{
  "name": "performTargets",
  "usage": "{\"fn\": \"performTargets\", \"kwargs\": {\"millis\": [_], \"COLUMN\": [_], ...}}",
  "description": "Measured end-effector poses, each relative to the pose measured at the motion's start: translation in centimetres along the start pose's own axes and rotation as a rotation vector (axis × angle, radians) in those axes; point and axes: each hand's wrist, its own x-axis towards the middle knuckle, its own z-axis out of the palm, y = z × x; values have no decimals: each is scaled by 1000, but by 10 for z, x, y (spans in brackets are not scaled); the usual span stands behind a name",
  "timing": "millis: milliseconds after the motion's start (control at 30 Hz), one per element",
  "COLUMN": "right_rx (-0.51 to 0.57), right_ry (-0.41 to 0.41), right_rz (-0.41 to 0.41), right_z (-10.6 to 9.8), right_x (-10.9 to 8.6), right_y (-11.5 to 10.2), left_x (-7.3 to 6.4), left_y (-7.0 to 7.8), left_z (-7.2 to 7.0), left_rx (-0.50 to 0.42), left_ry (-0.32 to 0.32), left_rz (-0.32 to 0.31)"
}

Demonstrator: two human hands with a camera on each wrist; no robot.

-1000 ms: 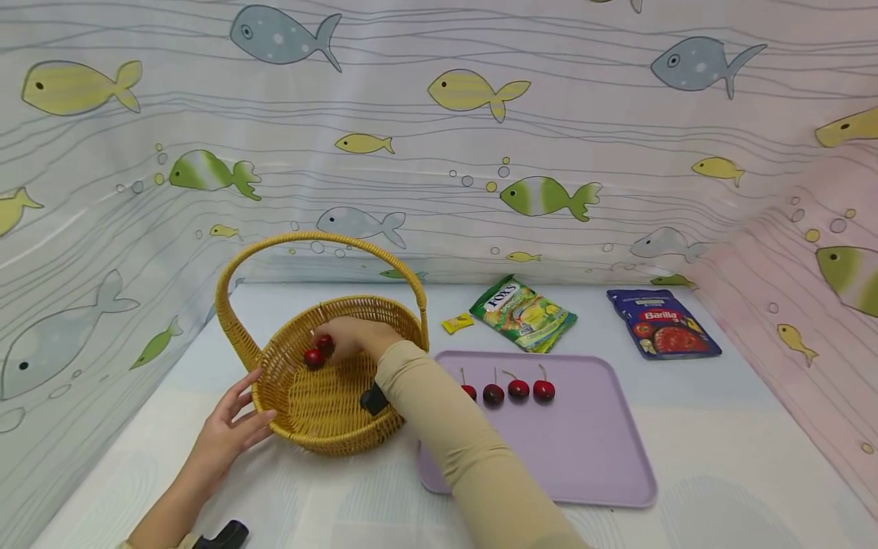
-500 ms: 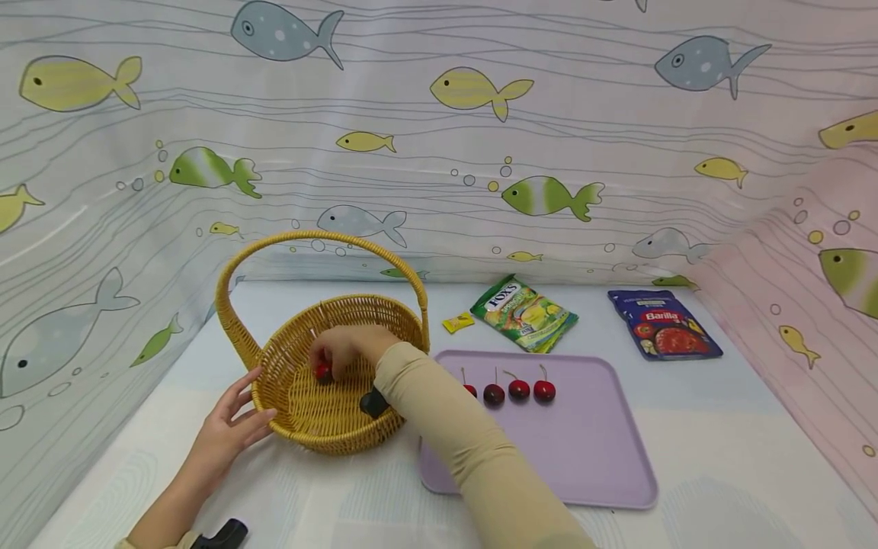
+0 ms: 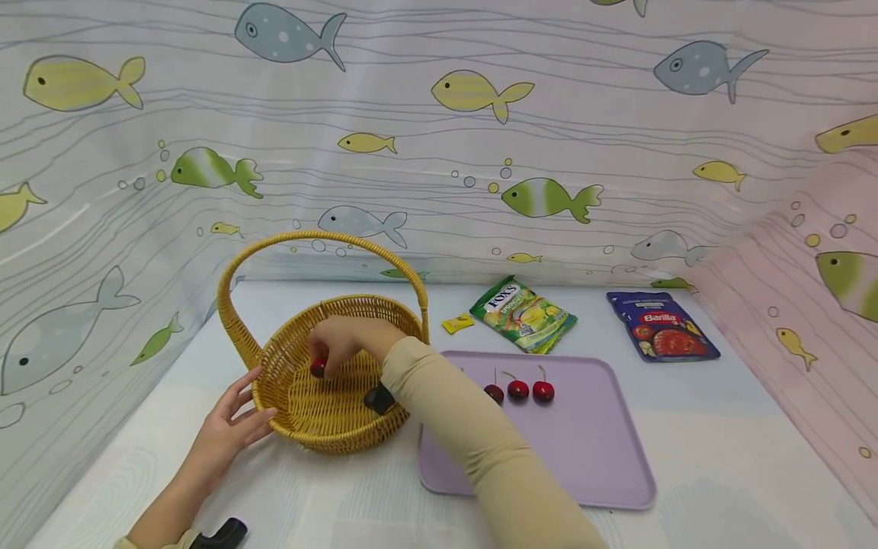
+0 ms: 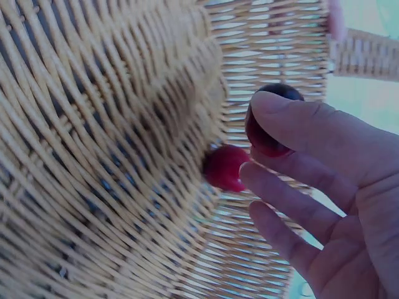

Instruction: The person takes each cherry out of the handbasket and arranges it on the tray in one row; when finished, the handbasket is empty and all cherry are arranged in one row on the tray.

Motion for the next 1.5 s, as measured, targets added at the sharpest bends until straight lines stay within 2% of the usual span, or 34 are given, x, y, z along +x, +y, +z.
{"fn": "performTargets", "kwargs": {"millis": [333, 567, 767, 967, 1133, 1367, 1500], "right_rx": [-40, -48, -25, -16, -27, 93, 122], "right_ry": [79, 133, 182, 213, 258, 277, 332], "right_rz": [-117, -210, -237, -201, -167, -14, 53], "right_z": [-18, -16, -8, 7, 18, 36, 47], "right_x": [-37, -76, -116, -155, -183, -224, -245], "right_y": [-17, -28, -21, -7, 4, 22, 36], "left_x": [1, -1, -1, -3, -2, -1, 0], "left_y": [1, 1, 0, -1, -1, 0, 0], "left_z": [-1, -2, 1, 2, 2, 3, 3], "left_rx": [32, 38, 17, 16, 15, 20, 15], "left_ry": [2, 4, 6, 14, 12, 6, 1], "left_rz": [-4, -12, -29, -46, -33, -32, -32]}}
